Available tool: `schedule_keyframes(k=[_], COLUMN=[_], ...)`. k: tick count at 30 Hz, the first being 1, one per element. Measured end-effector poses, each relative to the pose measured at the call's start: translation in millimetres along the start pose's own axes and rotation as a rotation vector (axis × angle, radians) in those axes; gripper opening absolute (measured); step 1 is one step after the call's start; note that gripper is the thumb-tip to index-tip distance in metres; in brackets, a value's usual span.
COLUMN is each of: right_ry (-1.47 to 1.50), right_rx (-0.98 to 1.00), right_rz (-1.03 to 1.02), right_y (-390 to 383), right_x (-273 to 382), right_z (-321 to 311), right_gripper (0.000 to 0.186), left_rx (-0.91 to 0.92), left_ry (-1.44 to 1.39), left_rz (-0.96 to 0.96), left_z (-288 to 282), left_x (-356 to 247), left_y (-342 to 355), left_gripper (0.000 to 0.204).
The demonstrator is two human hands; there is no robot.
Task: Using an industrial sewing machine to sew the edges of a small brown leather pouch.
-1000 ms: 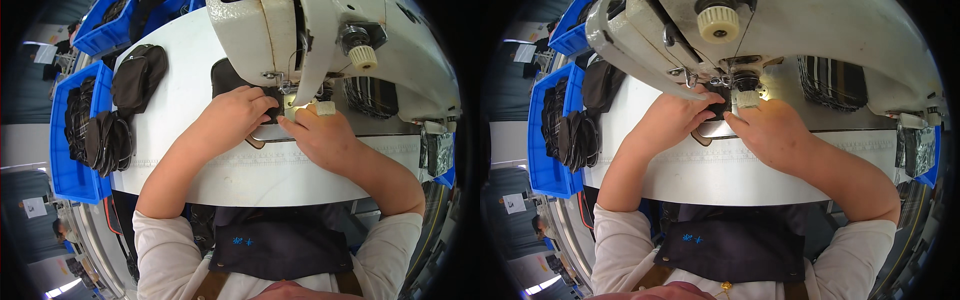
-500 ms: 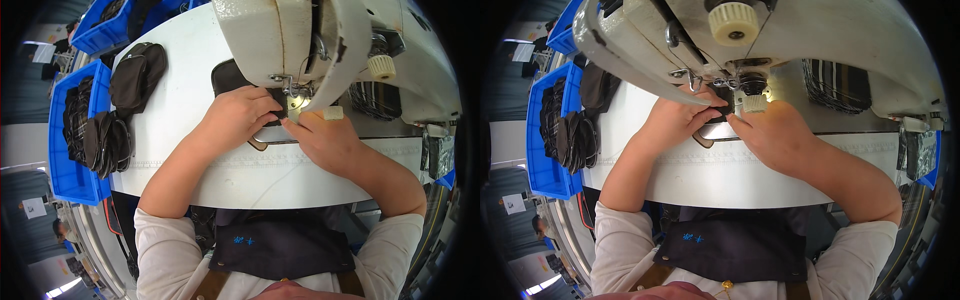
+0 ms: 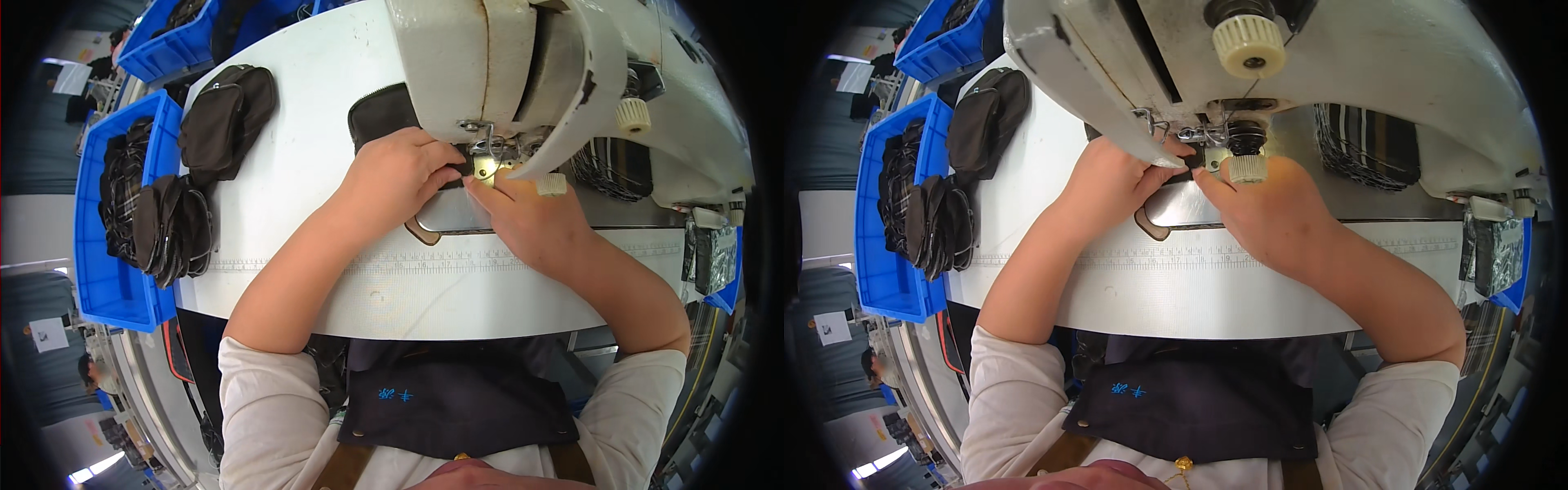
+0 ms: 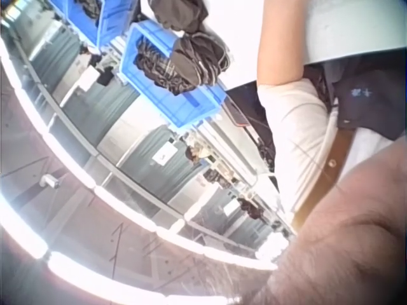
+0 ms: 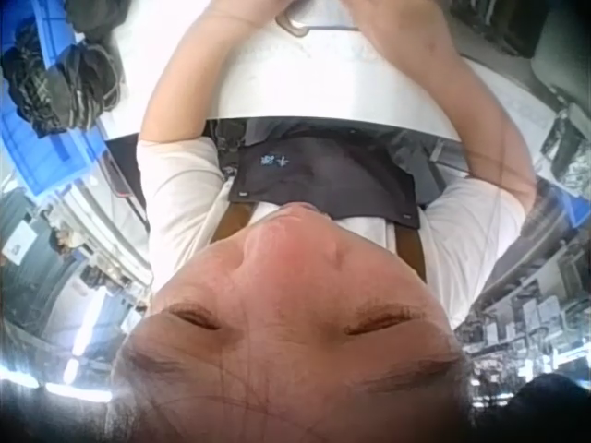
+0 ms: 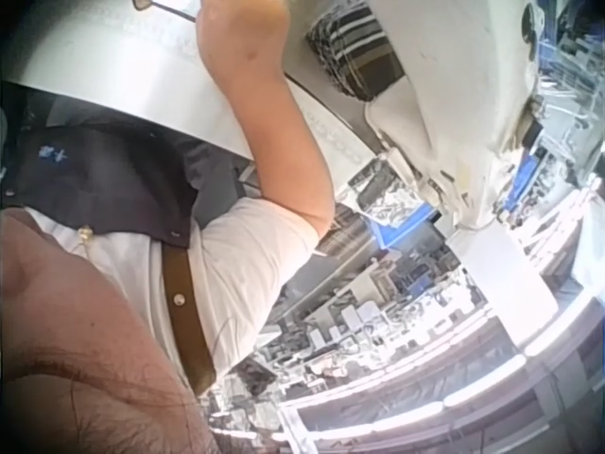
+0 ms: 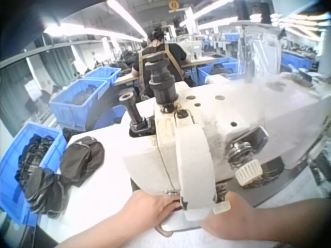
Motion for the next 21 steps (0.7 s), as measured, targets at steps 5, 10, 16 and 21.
schedule_keyframes(k=[5, 10, 16, 21], right_ry=[0.002, -0.022, -0.152, -0.245], right_rx=[-0.057, -0.176, -0.146, -0.171], right_rz=[-0.015, 0.013, 0.008, -0.036], right_y=[1, 0, 19, 30], right_x=[-1, -10, -8, -8], right_z=[-2, 3, 4, 12], right_gripper=[0.045, 0.037, 0.019, 0.018], left_rx=[0.02, 0.201, 0.198, 0.266], left_ry=[-0.128, -0.391, -0.528, -0.605], left_rz=[-0.122, -0.289, -0.305, -0.311], left_z=[2, -1, 5, 5], left_x=[7, 18, 24, 17], left_y=[1, 6, 4, 0], left_gripper=[0.019, 0.023, 0.026, 0.031])
Point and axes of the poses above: each hand's wrist, its own y-axis towards the middle knuckle, its own z-axis out of the palm, x = y × z, the point moved 4 cm from there along y, towards the middle knuckle, and after that the axes turned 9 degrees about y, right-handed, at the moved point
